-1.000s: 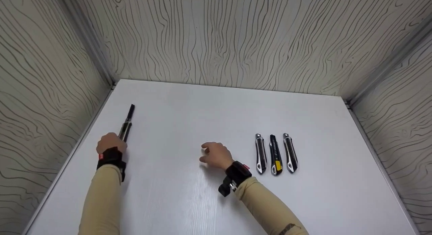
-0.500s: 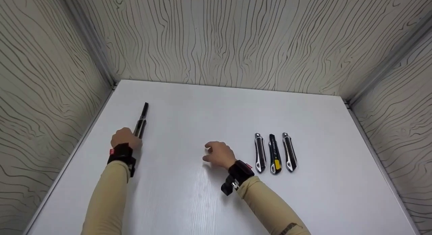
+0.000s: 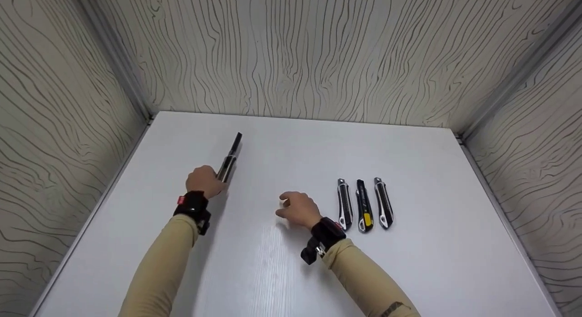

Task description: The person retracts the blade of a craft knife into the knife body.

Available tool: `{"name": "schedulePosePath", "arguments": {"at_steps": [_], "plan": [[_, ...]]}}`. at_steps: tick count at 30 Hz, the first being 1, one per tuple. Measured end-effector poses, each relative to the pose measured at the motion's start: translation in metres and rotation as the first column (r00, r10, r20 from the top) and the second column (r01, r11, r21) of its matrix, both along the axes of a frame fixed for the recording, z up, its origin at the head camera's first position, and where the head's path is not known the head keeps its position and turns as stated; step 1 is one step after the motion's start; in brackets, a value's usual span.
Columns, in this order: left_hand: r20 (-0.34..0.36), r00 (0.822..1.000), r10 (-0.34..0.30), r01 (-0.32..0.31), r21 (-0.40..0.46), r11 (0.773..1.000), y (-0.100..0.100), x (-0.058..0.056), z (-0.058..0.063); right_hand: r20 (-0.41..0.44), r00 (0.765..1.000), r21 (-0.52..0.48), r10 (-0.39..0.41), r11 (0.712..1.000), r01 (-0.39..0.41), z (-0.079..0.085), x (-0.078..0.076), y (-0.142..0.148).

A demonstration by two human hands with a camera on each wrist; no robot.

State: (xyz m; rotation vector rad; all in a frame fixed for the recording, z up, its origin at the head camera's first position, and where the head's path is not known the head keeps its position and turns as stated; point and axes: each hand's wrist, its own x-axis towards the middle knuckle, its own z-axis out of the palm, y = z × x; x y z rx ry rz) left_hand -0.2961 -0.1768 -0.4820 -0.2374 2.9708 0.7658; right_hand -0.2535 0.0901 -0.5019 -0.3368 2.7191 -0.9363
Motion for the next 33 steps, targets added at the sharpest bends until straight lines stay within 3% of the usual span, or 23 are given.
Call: {"name": "schedulePosePath", "arguments": {"at_steps": [9,13,15,18,22,26,33], "plan": [[-0.068,0.992,-0.105,0.107,0.034,0.994,0.062,0.012,0.009,-0.052,0.998,0.019,-0.039,0.999,0.04,0.001,0.001,0.015],[-0.08,0.983,-0.167,0.172,0.064,0.983,0.086,0.022,0.013,-0.086,0.993,-0.055,-0.084,0.995,0.08,0.002,-0.003,0.025],[-0.089,0.976,-0.198,0.205,0.079,0.976,0.098,0.027,0.013,-0.036,0.991,-0.131,-0.13,0.984,0.125,0.003,-0.007,0.029],[-0.102,0.964,-0.246,0.256,0.094,0.962,0.113,0.033,0.015,0.112,0.971,-0.278,-0.211,0.931,0.235,0.006,-0.014,0.036],[-0.14,0.94,-0.311,0.325,0.089,0.941,0.128,0.04,0.018,0.289,0.922,-0.44,-0.258,0.82,0.367,0.008,-0.021,0.042],[-0.163,0.919,-0.358,0.374,0.077,0.924,0.139,0.046,0.017,0.346,0.898,-0.503,-0.271,0.755,0.421,0.006,-0.024,0.045],[-0.17,0.919,-0.356,0.37,0.059,0.927,0.154,0.054,0.011,0.416,0.852,-0.56,-0.318,0.649,0.516,0.002,-0.025,0.047]]}}
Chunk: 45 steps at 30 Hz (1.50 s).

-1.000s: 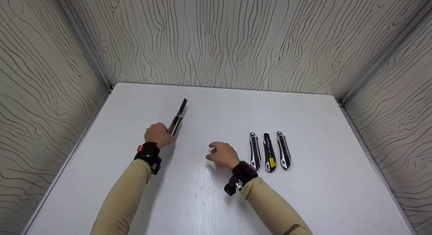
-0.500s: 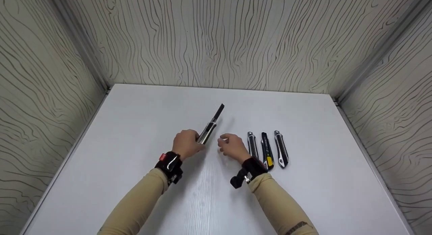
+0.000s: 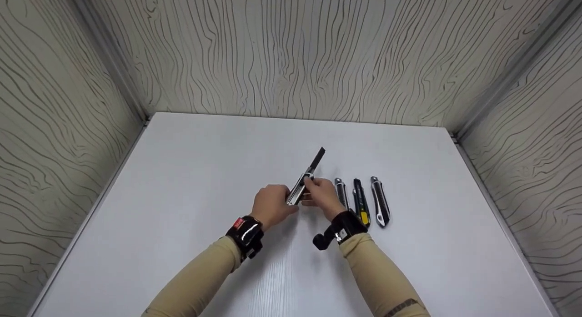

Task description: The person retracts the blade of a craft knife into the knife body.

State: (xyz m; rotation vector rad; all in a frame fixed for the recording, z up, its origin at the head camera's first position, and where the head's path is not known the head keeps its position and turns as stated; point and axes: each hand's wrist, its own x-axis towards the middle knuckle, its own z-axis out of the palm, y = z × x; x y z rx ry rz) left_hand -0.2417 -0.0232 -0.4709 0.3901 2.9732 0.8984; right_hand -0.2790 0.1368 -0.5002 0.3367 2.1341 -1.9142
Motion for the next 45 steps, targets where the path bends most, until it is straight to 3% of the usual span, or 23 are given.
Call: {"name": "schedulePosePath", "arguments": {"at_steps": [8,12,15,18,22,25,31,35,38,42,45], "plan": [[-0.012,0.999,0.052,-0.051,0.024,0.998,0.009,0.011,-0.013,0.01,1.0,-0.019,-0.016,1.0,0.016,-0.006,0.001,0.002],[0.046,0.998,0.038,-0.042,0.104,0.994,0.009,0.014,-0.018,-0.003,1.0,-0.017,0.009,1.0,-0.009,-0.005,0.002,0.006],[0.125,0.992,0.001,-0.029,0.22,0.975,0.007,0.016,-0.022,-0.008,1.0,0.003,0.029,1.0,-0.029,-0.004,0.002,0.01],[0.241,0.969,-0.063,-0.035,0.381,0.924,0.005,0.018,-0.028,-0.013,0.999,0.032,0.047,0.998,-0.047,-0.003,0.002,0.015],[0.397,0.898,-0.187,-0.088,0.58,0.81,0.005,0.021,-0.038,-0.018,0.997,0.07,0.075,0.995,-0.073,0.0,0.002,0.022],[0.456,0.857,-0.241,-0.142,0.658,0.74,0.01,0.023,-0.046,-0.018,0.995,0.075,0.095,0.993,-0.093,0.0,0.002,0.025],[0.474,0.838,-0.271,-0.215,0.743,0.634,0.019,0.025,-0.058,-0.017,0.993,0.067,0.113,0.991,-0.112,0.006,0.006,0.024],[0.467,0.831,-0.303,-0.227,0.781,0.582,0.024,0.027,-0.06,-0.018,0.993,0.032,0.114,0.993,-0.114,0.002,0.004,0.025],[0.456,0.839,-0.296,-0.216,0.778,0.59,0.028,0.028,-0.062,-0.008,0.994,-0.01,0.106,0.994,-0.106,0.004,0.003,0.024],[0.441,0.855,-0.273,-0.187,0.752,0.632,0.03,0.029,-0.063,0.001,0.996,-0.018,0.084,0.996,-0.084,0.004,0.003,0.022],[0.441,0.854,-0.278,-0.179,0.749,0.637,0.031,0.031,-0.062,0.008,0.998,-0.018,0.065,0.998,-0.065,0.001,0.002,0.022]]}}
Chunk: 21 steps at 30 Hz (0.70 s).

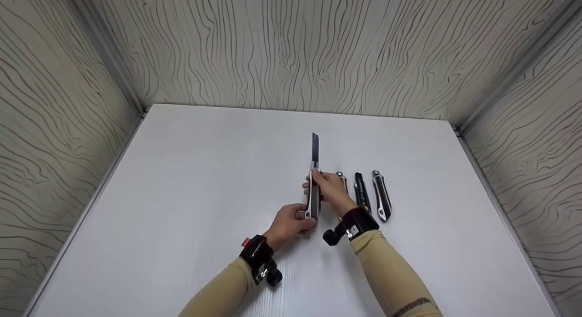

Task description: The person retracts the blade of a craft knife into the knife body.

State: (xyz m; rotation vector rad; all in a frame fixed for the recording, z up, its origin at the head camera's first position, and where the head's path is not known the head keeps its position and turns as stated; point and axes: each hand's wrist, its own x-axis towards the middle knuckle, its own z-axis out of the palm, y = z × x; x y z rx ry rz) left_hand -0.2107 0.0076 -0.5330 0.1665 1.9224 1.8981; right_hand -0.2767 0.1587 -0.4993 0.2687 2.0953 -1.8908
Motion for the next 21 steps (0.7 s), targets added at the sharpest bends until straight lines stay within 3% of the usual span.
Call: {"name": "schedulePosePath", "arguments": {"at_steps": [9,21], "plan": [[0.019,1.0,-0.007,0.006,0.059,0.998,-0.0033,-0.0003,0.0019,0.006,1.0,-0.025,-0.006,1.0,0.006,-0.001,-0.0033,-0.0051],[0.025,1.0,0.015,-0.016,0.053,0.998,-0.0023,-0.0002,-0.0002,0.005,1.0,-0.043,-0.011,0.999,0.011,-0.0011,-0.0032,-0.0062]]}}
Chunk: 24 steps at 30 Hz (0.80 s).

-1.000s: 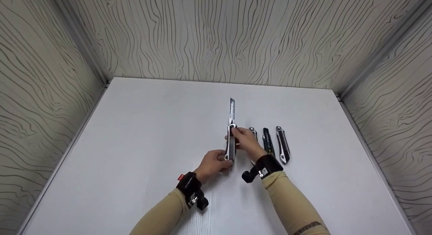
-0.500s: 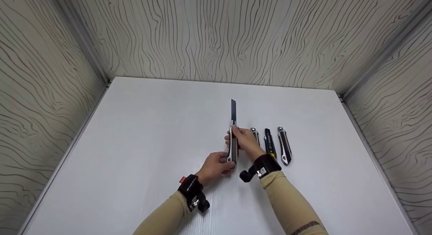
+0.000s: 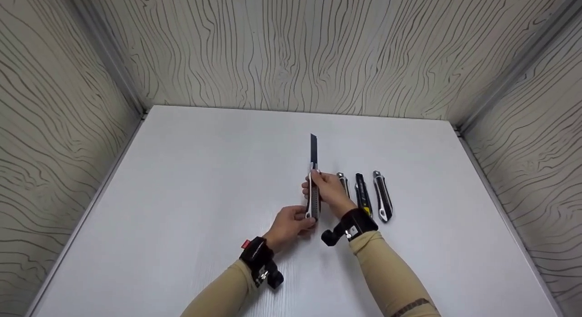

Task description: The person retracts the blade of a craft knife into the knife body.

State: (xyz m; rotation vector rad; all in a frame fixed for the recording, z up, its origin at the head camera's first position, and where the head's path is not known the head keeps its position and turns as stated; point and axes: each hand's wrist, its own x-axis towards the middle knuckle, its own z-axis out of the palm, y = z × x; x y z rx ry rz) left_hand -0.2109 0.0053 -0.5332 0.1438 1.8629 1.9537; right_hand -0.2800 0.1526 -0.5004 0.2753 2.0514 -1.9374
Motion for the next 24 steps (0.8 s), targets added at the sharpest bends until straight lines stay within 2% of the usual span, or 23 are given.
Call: {"name": "schedulePosePath", "arguments": {"at_steps": [10,24], "plan": [[-0.012,1.0,0.006,-0.006,0.005,1.0,-0.0009,0.0012,-0.0004,-0.029,1.0,-0.03,0.002,1.0,-0.003,0.0002,0.0018,-0.0032],[-0.025,1.0,0.011,-0.012,-0.023,1.0,-0.0028,0.0012,0.0033,-0.023,1.0,-0.042,-0.001,0.999,0.0,0.0037,0.0034,-0.0058]]}}
